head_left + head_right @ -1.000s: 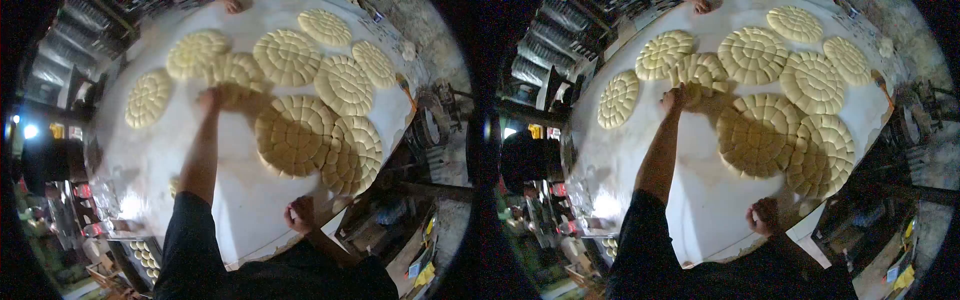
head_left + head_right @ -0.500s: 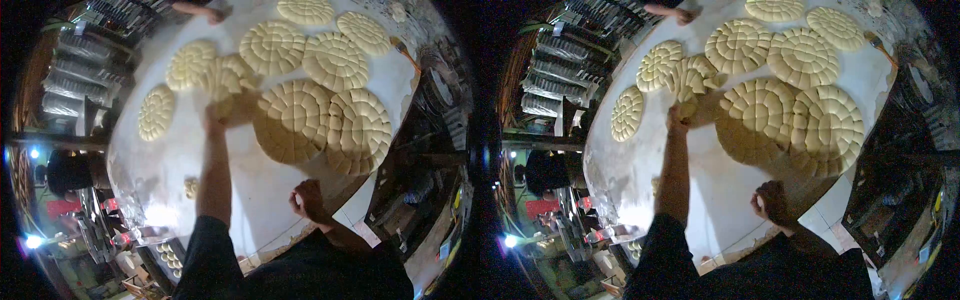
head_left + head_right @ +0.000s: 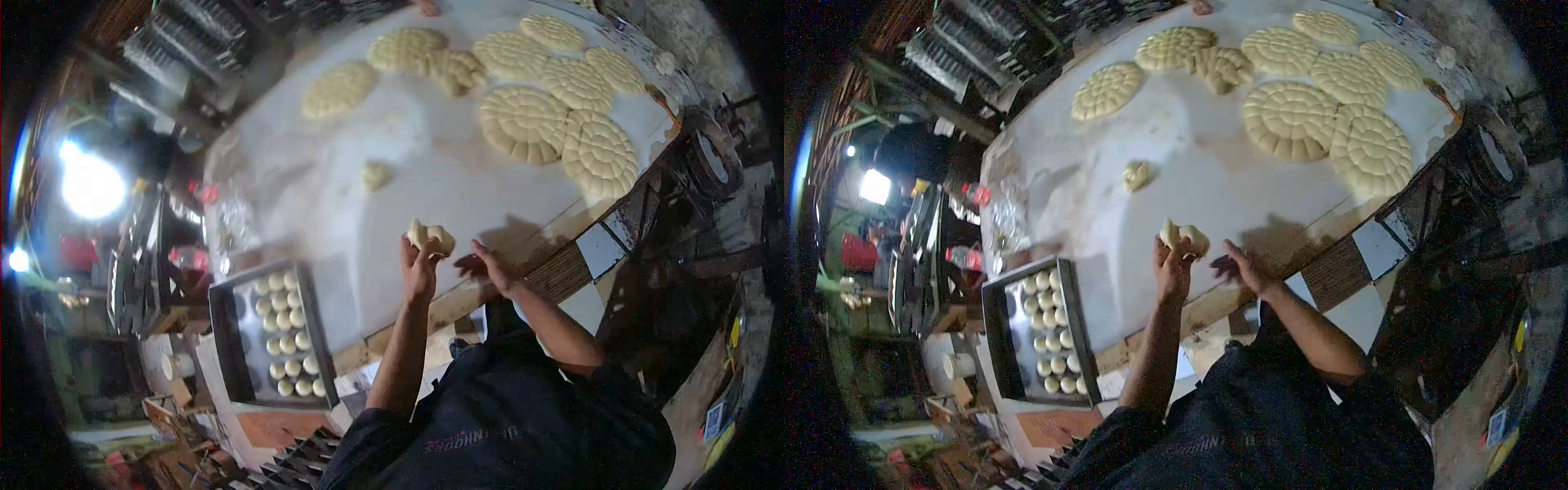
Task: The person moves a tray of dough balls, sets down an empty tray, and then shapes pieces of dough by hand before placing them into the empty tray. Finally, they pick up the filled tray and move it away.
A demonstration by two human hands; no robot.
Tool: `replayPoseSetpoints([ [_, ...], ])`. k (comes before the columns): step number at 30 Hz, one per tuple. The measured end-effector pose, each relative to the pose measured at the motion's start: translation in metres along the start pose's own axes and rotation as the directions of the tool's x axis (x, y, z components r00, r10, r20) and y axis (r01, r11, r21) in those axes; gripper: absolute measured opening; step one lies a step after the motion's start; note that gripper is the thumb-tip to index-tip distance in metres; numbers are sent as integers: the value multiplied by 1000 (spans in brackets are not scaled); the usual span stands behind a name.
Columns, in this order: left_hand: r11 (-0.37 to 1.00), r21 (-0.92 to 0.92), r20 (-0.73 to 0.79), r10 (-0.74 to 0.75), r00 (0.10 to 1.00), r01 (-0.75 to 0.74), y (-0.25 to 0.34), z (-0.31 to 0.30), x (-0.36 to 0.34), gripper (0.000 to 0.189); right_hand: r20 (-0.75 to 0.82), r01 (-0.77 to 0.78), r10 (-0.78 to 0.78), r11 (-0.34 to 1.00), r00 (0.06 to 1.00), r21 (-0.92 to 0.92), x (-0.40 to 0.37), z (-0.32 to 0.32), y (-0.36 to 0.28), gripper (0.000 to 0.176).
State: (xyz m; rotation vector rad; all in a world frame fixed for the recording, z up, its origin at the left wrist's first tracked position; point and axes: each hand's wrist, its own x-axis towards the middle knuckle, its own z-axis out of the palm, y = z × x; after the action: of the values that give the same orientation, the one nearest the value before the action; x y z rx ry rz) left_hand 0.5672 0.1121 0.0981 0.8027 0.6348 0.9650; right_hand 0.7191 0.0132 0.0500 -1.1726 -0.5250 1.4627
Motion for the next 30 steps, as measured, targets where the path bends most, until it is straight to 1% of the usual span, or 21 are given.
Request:
replayPoseSetpoints([
  [1, 997, -77, 18, -7, 1000, 9, 13, 0, -21, 28, 269, -235, 154, 923, 951, 304, -11, 34, -2, 33],
  [2, 997, -76, -1, -1, 1000, 1, 26, -2, -36, 28, 284, -252, 166, 921, 944, 298, -18, 68, -5, 33],
  [4, 964, 142, 88, 214, 973, -225, 45, -9, -54, 32, -27, 56, -49, 872, 998, 487, -21, 117, -13, 41],
  [5, 964, 143, 76, 216, 973, -225, 48, -24, -56, 32, -81, 130, -103, 866, 991, 482, -18, 121, -14, 30],
  [7, 686, 640, 161, 320, 934, -346, 55, -59, -57, 34, -170, 257, -220, 935, 961, 244, -17, 136, -37, 29],
  [8, 826, 475, 36, 325, 945, -303, 63, -50, -62, 35, -211, 188, -142, 958, 967, 219, -16, 136, -44, 38],
  [9, 828, 436, 13, 386, 922, -352, 51, -71, -52, 29, -210, 179, -136, 963, 968, 203, -7, 128, -43, 38],
  [11, 892, 410, -12, 214, 977, -190, 52, -111, -41, 30, -314, 330, -299, 943, 901, 51, 21, 112, -38, 43],
  [12, 891, 412, -17, 217, 976, -191, 47, -111, -41, 30, -377, 332, -272, 938, 885, 103, 25, 104, -41, 32],
  [13, 886, 424, -168, 283, 944, -190, 40, -108, -44, 32, -372, 330, -270, 938, 888, 105, 32, 86, -43, 32],
  [15, 904, 347, -366, 375, 852, -249, 37, -96, -55, 38, -495, 494, -510, 852, 704, -175, 47, 35, -49, 39],
  [16, 855, 424, -207, 414, 886, -300, 21, -128, -62, 42, -441, 412, -502, 864, 744, -290, 36, 16, -63, 38],
  [17, 662, 720, -91, 389, 917, -209, 20, -144, -77, 39, -389, 328, -486, 853, 783, -405, 20, -3, -76, 39],
  [18, 220, 967, 57, 299, 953, -127, 39, -148, -80, 41, -61, 385, -597, 589, 800, -711, 18, -49, -68, 33],
  [19, -280, 949, 226, 274, 935, -147, 55, -142, -74, 34, 282, 462, -555, 214, 782, -861, 27, -86, -65, 27],
  [20, -242, 966, 167, 314, 935, -91, 61, -155, -58, 30, 297, 470, -543, 209, 785, -858, 36, -96, -80, 27],
  [22, -161, 986, 31, 407, 913, 38, 73, -159, -14, 23, 535, 547, -464, -121, 706, -828, 49, -97, -109, 18],
  [25, 48, 993, -117, 503, 856, 107, 77, -91, 51, 26, 454, 508, -607, -94, 652, -856, 105, -64, -121, 17],
  [27, 255, 962, -39, 472, 881, -94, 25, -93, 61, 25, 503, 541, -514, -88, 695, -837, 103, -42, -94, 16],
  [29, -94, 989, -98, 156, 983, 114, 6, -59, 43, 27, 655, 650, -396, -169, 644, -741, 78, -36, -66, 15],
  [30, -106, 993, 78, 238, 968, -54, -12, -61, 16, 29, 744, 721, -321, -213, 586, -659, 59, -39, -57, 15],
])
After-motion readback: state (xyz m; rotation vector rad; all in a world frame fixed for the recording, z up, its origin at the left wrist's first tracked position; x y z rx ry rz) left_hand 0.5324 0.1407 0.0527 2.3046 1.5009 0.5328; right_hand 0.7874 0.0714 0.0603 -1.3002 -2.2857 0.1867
